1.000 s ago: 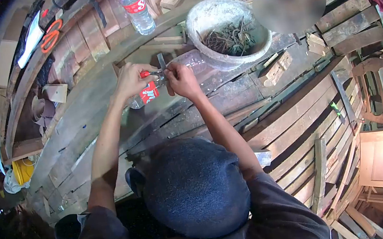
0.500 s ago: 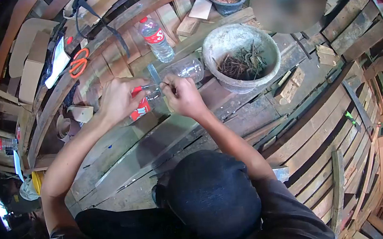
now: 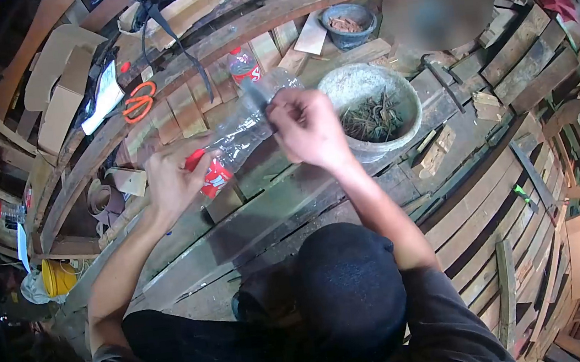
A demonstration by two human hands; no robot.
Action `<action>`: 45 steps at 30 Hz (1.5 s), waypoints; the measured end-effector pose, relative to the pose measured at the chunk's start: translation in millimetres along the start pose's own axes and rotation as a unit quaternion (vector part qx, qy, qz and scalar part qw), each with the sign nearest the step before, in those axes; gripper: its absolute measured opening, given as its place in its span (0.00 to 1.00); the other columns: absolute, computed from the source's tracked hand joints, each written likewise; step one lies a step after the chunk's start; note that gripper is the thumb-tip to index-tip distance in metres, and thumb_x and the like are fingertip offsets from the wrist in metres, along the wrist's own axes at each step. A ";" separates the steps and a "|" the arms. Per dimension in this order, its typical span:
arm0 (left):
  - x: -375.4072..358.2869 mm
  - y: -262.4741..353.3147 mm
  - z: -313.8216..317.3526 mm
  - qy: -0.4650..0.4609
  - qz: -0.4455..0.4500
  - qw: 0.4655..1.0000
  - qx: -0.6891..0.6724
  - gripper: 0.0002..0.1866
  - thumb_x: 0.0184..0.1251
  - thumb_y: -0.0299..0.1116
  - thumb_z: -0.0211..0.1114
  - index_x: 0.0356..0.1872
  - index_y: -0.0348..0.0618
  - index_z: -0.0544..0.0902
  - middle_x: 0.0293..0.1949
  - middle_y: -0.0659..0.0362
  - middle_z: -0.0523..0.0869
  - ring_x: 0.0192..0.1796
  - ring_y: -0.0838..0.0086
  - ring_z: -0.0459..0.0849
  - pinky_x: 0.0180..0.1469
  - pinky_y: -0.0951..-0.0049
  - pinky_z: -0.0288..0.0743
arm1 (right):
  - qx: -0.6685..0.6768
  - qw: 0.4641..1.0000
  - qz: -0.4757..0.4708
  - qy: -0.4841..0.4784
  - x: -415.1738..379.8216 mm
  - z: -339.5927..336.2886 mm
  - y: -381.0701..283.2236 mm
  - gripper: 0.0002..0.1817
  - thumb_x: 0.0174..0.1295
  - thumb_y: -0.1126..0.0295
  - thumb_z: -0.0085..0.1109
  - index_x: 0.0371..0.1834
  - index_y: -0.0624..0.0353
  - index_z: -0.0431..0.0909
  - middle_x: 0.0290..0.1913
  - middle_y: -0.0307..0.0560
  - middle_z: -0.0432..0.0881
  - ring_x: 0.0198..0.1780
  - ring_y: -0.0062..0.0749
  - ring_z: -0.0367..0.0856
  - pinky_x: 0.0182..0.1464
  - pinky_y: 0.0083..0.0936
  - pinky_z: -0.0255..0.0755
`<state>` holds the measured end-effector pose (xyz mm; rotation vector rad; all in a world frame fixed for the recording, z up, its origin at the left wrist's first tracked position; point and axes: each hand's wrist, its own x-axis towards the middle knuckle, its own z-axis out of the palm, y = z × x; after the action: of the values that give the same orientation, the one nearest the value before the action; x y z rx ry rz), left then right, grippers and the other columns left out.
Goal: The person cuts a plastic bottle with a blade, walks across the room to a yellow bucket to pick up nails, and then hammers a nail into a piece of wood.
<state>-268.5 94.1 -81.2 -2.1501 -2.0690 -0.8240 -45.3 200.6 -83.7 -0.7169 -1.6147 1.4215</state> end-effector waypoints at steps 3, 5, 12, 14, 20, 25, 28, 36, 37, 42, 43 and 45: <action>2.9 -1.6 -8.8 0.108 0.084 0.989 -0.055 0.11 0.56 0.32 0.73 0.40 0.42 0.89 0.39 0.53 0.91 0.37 0.62 0.91 0.37 0.68 0.83 | -0.027 0.995 -0.088 0.047 13.6 -23.4 -5.3 0.06 0.67 0.79 0.51 0.34 0.66 0.78 0.21 0.36 0.74 0.15 0.16 0.71 0.17 0.17 0.60; 8.0 -0.7 -15.8 0.159 0.154 0.974 -0.036 0.11 0.55 0.30 0.74 0.40 0.42 0.89 0.40 0.54 0.91 0.39 0.62 0.91 0.39 0.67 0.83 | -0.046 0.990 -0.110 0.071 17.6 -34.9 -15.7 0.05 0.66 0.78 0.54 0.36 0.65 0.80 0.31 0.39 0.76 0.26 0.20 0.73 0.29 0.19 0.63; 12.3 20.3 -41.6 0.224 0.216 0.950 0.029 0.13 0.51 0.27 0.76 0.41 0.43 0.89 0.43 0.56 0.91 0.46 0.63 0.90 0.46 0.68 0.81 | 0.232 0.968 -0.081 0.050 10.0 -35.9 -49.9 0.04 0.69 0.74 0.57 0.37 0.61 0.80 0.39 0.35 0.79 0.40 0.16 0.75 0.45 0.16 0.69; 11.6 21.6 -43.2 0.225 0.224 0.947 0.042 0.15 0.51 0.27 0.76 0.43 0.43 0.89 0.43 0.56 0.90 0.47 0.62 0.89 0.48 0.67 0.81 | 0.258 0.961 -0.084 0.058 7.4 -34.4 -47.6 0.03 0.70 0.73 0.56 0.38 0.60 0.78 0.37 0.34 0.79 0.37 0.13 0.75 0.40 0.13 0.69; 9.8 20.3 -41.4 0.208 0.276 0.934 0.093 0.24 0.47 0.26 0.74 0.50 0.52 0.87 0.48 0.60 0.89 0.47 0.65 0.88 0.44 0.69 0.80 | 0.271 0.955 -0.103 0.063 -2.5 -31.1 -42.8 0.03 0.70 0.74 0.55 0.40 0.60 0.78 0.38 0.35 0.79 0.38 0.14 0.76 0.41 0.14 0.70; 11.8 13.3 -32.0 0.198 0.292 0.931 0.097 0.32 0.43 0.29 0.72 0.57 0.61 0.85 0.50 0.65 0.87 0.45 0.69 0.87 0.41 0.70 0.78 | 0.270 0.953 -0.097 0.099 -5.4 -26.5 -42.2 0.03 0.70 0.76 0.55 0.39 0.60 0.79 0.41 0.35 0.79 0.41 0.16 0.76 0.45 0.16 0.71; 11.4 12.0 -28.8 0.186 0.292 0.933 0.097 0.32 0.44 0.29 0.71 0.58 0.61 0.84 0.49 0.65 0.87 0.43 0.70 0.87 0.40 0.71 0.78 | 0.263 0.956 -0.085 0.097 -4.6 -30.7 -32.8 0.03 0.69 0.76 0.55 0.39 0.60 0.79 0.41 0.35 0.79 0.42 0.16 0.76 0.45 0.17 0.71; 8.4 11.4 -30.7 0.155 0.286 0.943 0.075 0.28 0.47 0.22 0.73 0.54 0.54 0.85 0.48 0.60 0.88 0.43 0.69 0.88 0.39 0.70 0.79 | 0.259 0.959 -0.059 0.103 -5.9 -29.4 -27.9 0.04 0.70 0.76 0.55 0.37 0.58 0.79 0.39 0.34 0.78 0.40 0.16 0.75 0.44 0.16 0.70; 8.0 11.1 -30.0 0.156 0.286 0.942 0.075 0.28 0.47 0.23 0.73 0.54 0.54 0.85 0.48 0.60 0.88 0.43 0.68 0.88 0.38 0.70 0.79 | 0.257 0.959 -0.060 0.102 -5.5 -29.8 -25.7 0.04 0.70 0.76 0.54 0.37 0.58 0.79 0.39 0.34 0.78 0.40 0.16 0.75 0.44 0.16 0.70; 9.6 4.8 -27.2 0.158 0.291 0.942 0.057 0.27 0.48 0.23 0.73 0.54 0.54 0.85 0.47 0.61 0.88 0.42 0.69 0.89 0.37 0.71 0.78 | 0.258 0.958 -0.054 0.110 -4.9 -28.1 -24.7 0.04 0.70 0.75 0.54 0.37 0.57 0.79 0.39 0.33 0.77 0.40 0.16 0.74 0.44 0.17 0.70; 9.7 3.7 -26.5 0.160 0.294 0.941 0.053 0.27 0.48 0.23 0.73 0.54 0.54 0.85 0.47 0.61 0.88 0.42 0.70 0.89 0.37 0.71 0.78 | 0.260 0.958 -0.052 0.109 -4.9 -28.5 -22.8 0.04 0.70 0.75 0.54 0.37 0.57 0.79 0.39 0.33 0.77 0.40 0.16 0.74 0.45 0.17 0.70; 9.1 7.6 -27.2 0.155 0.284 0.944 0.061 0.25 0.49 0.23 0.73 0.52 0.53 0.85 0.47 0.61 0.88 0.42 0.70 0.89 0.36 0.71 0.78 | 0.264 0.957 -0.049 0.107 -4.4 -29.2 -21.1 0.04 0.70 0.75 0.54 0.37 0.57 0.79 0.39 0.33 0.77 0.40 0.16 0.74 0.45 0.17 0.70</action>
<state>-270.9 91.1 -51.8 -2.1936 -1.2183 -0.8524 -15.4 207.2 -64.2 -0.4482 -1.0217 1.5497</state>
